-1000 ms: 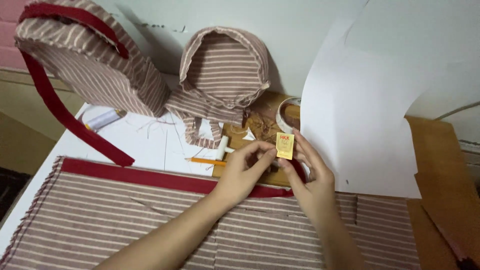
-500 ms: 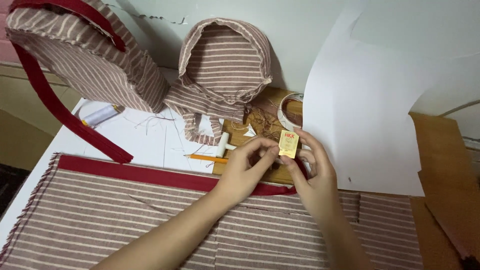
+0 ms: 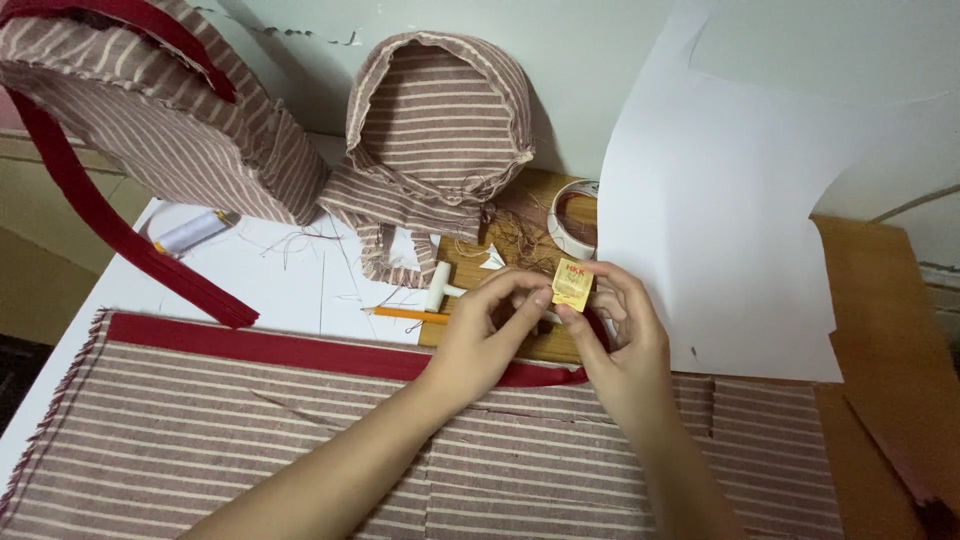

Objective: Attaching a small label to a red fabric strap and cutting the strap to the desired length using scissors.

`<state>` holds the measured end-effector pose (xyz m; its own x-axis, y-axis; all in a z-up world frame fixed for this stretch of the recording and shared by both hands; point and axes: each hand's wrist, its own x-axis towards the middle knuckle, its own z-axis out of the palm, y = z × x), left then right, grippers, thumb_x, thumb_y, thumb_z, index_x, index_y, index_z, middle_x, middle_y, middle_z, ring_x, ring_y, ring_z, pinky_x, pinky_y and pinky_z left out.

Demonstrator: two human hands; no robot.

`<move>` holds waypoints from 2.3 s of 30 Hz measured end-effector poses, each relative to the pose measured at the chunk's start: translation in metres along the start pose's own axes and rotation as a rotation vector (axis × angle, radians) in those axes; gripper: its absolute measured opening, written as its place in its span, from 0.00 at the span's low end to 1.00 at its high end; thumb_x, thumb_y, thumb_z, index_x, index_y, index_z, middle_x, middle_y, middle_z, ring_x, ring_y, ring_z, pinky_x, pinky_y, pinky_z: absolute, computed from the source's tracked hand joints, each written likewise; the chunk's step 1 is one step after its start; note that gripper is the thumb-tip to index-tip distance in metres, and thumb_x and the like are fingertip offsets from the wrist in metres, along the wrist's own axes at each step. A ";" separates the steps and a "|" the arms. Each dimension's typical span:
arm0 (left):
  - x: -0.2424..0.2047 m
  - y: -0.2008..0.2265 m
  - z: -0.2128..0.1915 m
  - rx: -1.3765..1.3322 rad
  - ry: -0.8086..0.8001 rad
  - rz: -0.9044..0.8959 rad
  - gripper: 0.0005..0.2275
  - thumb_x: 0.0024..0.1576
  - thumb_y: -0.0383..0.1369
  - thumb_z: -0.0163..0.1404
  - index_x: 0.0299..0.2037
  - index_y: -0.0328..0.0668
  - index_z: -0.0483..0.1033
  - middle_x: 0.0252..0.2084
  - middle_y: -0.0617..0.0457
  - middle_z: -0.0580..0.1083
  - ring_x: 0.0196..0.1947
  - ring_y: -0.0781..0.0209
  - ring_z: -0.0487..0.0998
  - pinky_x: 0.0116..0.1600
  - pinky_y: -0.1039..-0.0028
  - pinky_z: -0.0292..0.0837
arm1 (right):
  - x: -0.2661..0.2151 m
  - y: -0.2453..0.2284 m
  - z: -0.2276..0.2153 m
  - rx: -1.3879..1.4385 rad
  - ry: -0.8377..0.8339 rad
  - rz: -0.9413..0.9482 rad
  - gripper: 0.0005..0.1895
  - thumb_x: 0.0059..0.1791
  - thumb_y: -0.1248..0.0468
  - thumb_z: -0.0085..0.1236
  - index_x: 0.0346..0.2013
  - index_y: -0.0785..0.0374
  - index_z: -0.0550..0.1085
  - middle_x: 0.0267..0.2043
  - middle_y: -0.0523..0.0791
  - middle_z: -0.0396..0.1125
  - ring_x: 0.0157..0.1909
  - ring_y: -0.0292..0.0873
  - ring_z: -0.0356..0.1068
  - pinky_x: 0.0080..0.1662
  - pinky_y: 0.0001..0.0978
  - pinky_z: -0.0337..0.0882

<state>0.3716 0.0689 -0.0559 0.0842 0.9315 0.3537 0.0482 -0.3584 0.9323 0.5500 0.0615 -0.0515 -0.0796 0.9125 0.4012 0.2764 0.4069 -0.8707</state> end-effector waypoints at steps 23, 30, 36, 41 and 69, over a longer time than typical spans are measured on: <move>0.001 0.000 0.007 -0.080 0.041 -0.036 0.14 0.63 0.30 0.60 0.58 0.42 0.83 0.43 0.50 0.82 0.34 0.66 0.78 0.45 0.70 0.76 | 0.000 -0.003 0.001 0.053 0.014 0.018 0.23 0.53 0.75 0.61 0.63 0.68 0.68 0.58 0.55 0.72 0.49 0.49 0.80 0.55 0.46 0.76; 0.002 -0.004 0.006 -0.140 0.072 -0.050 0.14 0.63 0.27 0.60 0.59 0.39 0.81 0.41 0.50 0.83 0.31 0.67 0.78 0.42 0.73 0.75 | 0.000 -0.014 0.002 0.040 -0.001 -0.006 0.33 0.51 0.74 0.65 0.70 0.69 0.65 0.58 0.57 0.72 0.53 0.50 0.77 0.58 0.48 0.74; 0.003 -0.003 0.004 -0.140 0.096 -0.072 0.14 0.61 0.26 0.61 0.58 0.38 0.82 0.37 0.50 0.84 0.29 0.69 0.77 0.40 0.76 0.73 | -0.002 -0.017 0.001 0.046 0.036 0.140 0.25 0.54 0.68 0.61 0.66 0.72 0.70 0.59 0.60 0.73 0.63 0.57 0.74 0.64 0.52 0.71; 0.003 0.003 0.002 -0.115 0.108 -0.066 0.14 0.60 0.25 0.62 0.56 0.39 0.83 0.34 0.51 0.83 0.27 0.71 0.74 0.39 0.76 0.73 | -0.001 -0.020 0.002 0.002 0.073 0.238 0.20 0.55 0.64 0.62 0.61 0.69 0.76 0.58 0.60 0.76 0.66 0.60 0.74 0.65 0.55 0.70; -0.002 0.010 0.000 0.156 -0.009 0.020 0.11 0.64 0.27 0.57 0.57 0.41 0.78 0.41 0.54 0.82 0.35 0.67 0.77 0.41 0.78 0.75 | 0.000 -0.019 0.004 0.024 0.191 0.294 0.12 0.52 0.67 0.64 0.50 0.64 0.82 0.48 0.48 0.82 0.48 0.42 0.83 0.50 0.26 0.84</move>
<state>0.3723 0.0638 -0.0475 0.0955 0.9239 0.3705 0.2000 -0.3824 0.9021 0.5413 0.0541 -0.0361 0.1817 0.9674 0.1763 0.2380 0.1307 -0.9624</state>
